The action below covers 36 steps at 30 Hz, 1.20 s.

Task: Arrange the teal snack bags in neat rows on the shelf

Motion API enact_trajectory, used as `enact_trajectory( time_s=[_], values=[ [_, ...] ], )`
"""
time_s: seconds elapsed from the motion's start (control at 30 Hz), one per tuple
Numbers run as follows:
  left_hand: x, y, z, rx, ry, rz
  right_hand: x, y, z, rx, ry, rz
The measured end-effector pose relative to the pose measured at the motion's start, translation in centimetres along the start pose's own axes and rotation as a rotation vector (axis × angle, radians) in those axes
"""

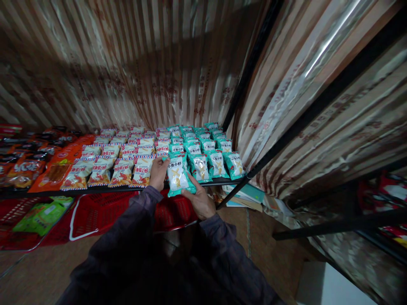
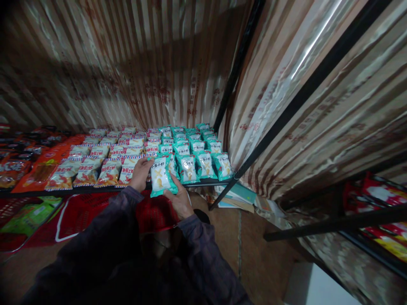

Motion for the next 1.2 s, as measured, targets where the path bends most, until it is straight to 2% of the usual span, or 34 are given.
enact_trajectory(
  time_s=[0.07, 0.17, 0.27, 0.43, 0.53, 0.67, 0.83, 1.07, 1.2],
  values=[
    [-0.6, 0.7, -1.4, 0.177, -0.114, -0.051, -0.1, -0.1, 0.8, -0.068, 0.086, -0.023],
    [0.1, 2.4, -3.6, 0.373, -0.273, 0.024, 0.1, -0.1, 2.2, -0.178, 0.241, -0.039],
    [1.1, 4.1, -5.1, 0.422, -0.343, 0.106, 0.9, 0.4, 3.8, -0.295, 0.438, -0.041],
    [1.9, 5.8, -8.0, 0.583, -0.496, 0.08, 2.4, 1.7, 5.7, -0.503, 0.723, -0.045],
    [2.1, 5.8, -8.5, 0.628, -0.526, 0.059, 3.1, 2.2, 5.8, -0.584, 0.826, -0.026],
    [1.9, 5.2, -8.4, 0.624, -0.434, 0.019, 3.4, 2.3, 5.5, -0.599, 0.872, -0.007],
    [0.8, 4.3, -7.2, 0.463, -0.184, -0.028, 3.9, 2.6, 5.4, -0.592, 0.853, 0.011],
    [0.7, 4.0, -5.4, 0.296, 0.054, -0.02, 3.7, 2.9, 4.9, -0.622, 0.894, -0.029],
    [0.9, 4.2, -5.4, 0.288, 0.094, -0.009, 3.7, 3.1, 4.9, -0.638, 0.927, -0.04]
  ],
)
Point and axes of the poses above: each hand's wrist, its own y-axis away from the middle knuckle, its own x-axis out of the palm, z = x × y, the point moved 9 cm from there along -y, towards the middle knuckle, and after that the axes turned 1 degree about x, right-handed, at the moved point
